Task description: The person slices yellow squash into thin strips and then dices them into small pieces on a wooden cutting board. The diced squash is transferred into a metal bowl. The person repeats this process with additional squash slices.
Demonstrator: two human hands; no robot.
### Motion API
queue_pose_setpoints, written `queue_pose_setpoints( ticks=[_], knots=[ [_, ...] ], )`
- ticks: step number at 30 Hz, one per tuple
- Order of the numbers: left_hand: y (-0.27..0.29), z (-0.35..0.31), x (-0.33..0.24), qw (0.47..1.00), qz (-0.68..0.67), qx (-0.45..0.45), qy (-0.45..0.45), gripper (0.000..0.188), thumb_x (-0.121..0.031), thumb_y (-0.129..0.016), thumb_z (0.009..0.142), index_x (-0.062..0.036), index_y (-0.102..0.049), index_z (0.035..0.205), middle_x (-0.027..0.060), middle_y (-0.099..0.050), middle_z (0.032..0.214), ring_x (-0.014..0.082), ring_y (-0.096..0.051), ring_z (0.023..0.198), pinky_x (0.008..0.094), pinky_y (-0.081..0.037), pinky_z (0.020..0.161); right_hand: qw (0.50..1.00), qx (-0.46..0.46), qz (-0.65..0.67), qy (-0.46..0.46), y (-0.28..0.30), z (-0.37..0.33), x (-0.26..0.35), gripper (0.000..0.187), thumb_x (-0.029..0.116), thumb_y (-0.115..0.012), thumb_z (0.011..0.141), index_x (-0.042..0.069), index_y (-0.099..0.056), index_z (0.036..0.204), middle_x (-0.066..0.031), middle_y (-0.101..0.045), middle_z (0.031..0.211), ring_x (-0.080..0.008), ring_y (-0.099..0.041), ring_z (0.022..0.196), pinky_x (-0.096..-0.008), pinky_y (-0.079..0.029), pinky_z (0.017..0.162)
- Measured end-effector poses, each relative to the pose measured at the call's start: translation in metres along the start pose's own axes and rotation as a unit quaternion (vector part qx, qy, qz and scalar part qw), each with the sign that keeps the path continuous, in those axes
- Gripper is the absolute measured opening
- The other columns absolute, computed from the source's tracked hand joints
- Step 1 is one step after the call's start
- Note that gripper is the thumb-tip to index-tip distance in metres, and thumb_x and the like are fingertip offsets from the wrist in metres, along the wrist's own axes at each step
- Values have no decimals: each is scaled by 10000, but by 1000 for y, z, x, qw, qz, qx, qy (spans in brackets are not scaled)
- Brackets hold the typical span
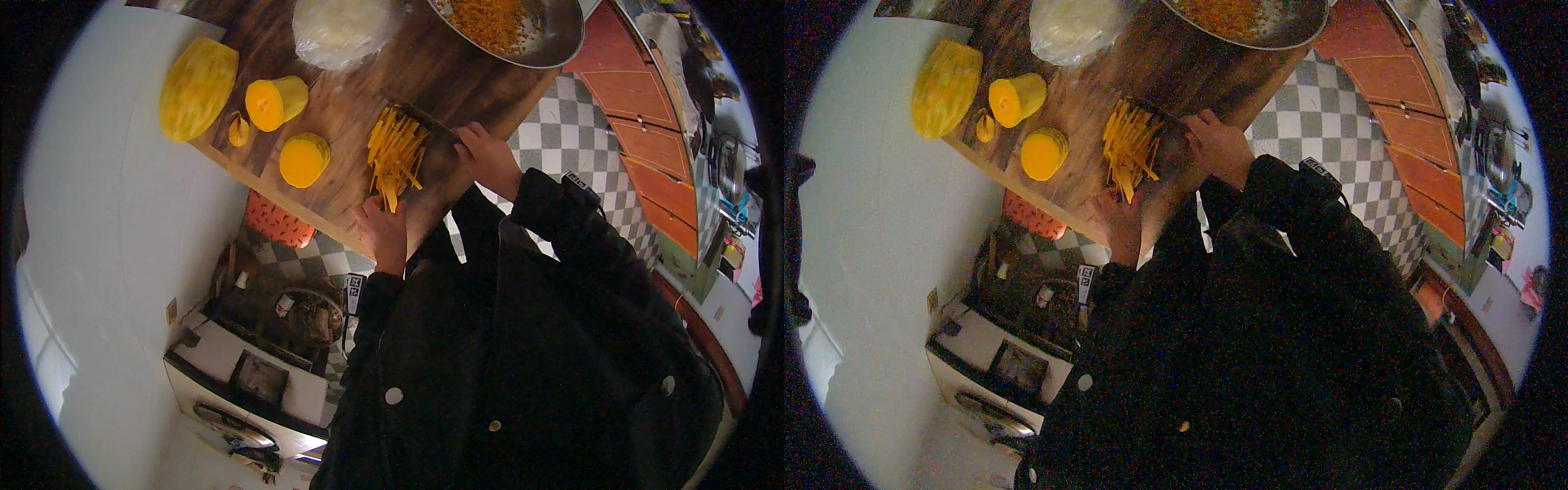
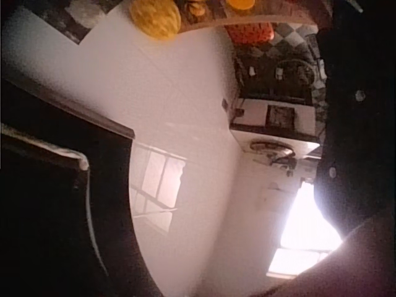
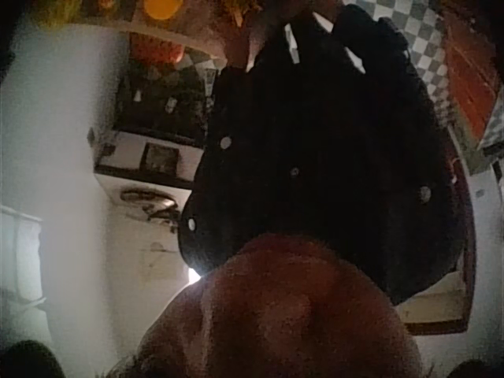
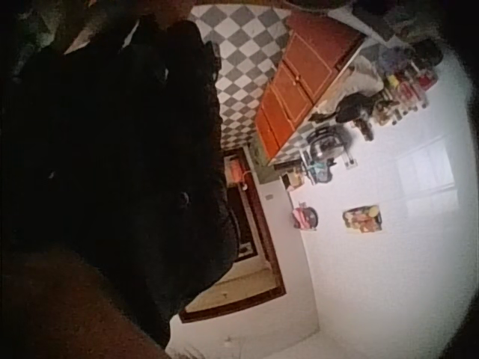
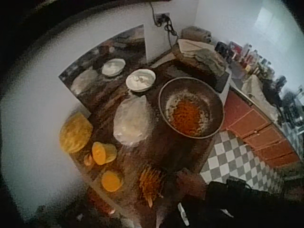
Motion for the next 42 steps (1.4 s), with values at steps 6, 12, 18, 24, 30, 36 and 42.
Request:
queue_pose_setpoints(
  ticks=[6,12,18,24,30,36,42],
  knots=[
    [-2,10,3,994,-101,5,-31,346,-227,-699,813,-47,-549,1067,160,-517,1057,375,-562,916,485,-454,788,1000,-1,-14,19,-2,1,1,269,178,-541,909,75,-530,1158,-162,-560,1036,-396,-608,842,-478,-530,674],
    [22,27,-15,992,-72,9,-104,447,-274,-723,781,-60,-554,1135,173,-504,1071,386,-496,1022,503,-405,891,1000,-5,3,11,-3,-1,-2,250,142,-540,904,57,-531,1138,-163,-558,1015,-399,-582,899,-469,-501,714],
    [31,21,-69,976,15,-149,-159,911,-440,-775,686,7,-363,1364,221,-396,1341,427,-385,1244,555,-301,1046,1000,1,-8,12,-5,0,-2,251,145,-538,905,57,-530,1140,-159,-556,1026,-394,-583,905,-463,-508,715],
    [-4,30,-67,985,16,-45,-166,936,-262,-740,762,109,-187,1420,323,-134,1505,461,-202,1391,520,-216,1135,1000,10,-9,6,-5,-2,-2,257,145,-533,904,59,-530,1146,-145,-550,1044,-383,-589,900,-454,-513,707],
    [-10,37,-52,970,84,50,-224,905,-364,-634,858,118,-128,1433,336,-68,1512,489,-177,1385,502,-202,1142,1000,-10,-5,27,-4,0,0,251,178,-515,920,77,-507,1150,-169,-558,1035,-395,-608,846,-487,-527,663],
    [14,43,-79,967,18,5,-252,1050,-322,-830,663,53,-217,1429,312,-168,1491,475,-190,1384,520,-208,1135,999,6,-27,23,-10,2,-6,252,200,-508,931,76,-504,1150,-172,-562,1032,-393,-611,851,-484,-526,674],
    [5,64,-108,963,33,19,-268,1074,-375,-841,620,25,-252,1424,269,-248,1464,456,-223,1367,556,-241,1105,998,-1,-28,58,-10,5,-4,295,229,-504,939,91,-478,1199,-183,-588,1025,-400,-631,800,-488,-538,638]
  ],
)
Point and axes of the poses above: each hand's wrist, its own z-axis towards the middle knuckle, its own y-axis out of the back of the hand, x = y × z, the point moved 8 cm from there along z, towards the middle knuckle
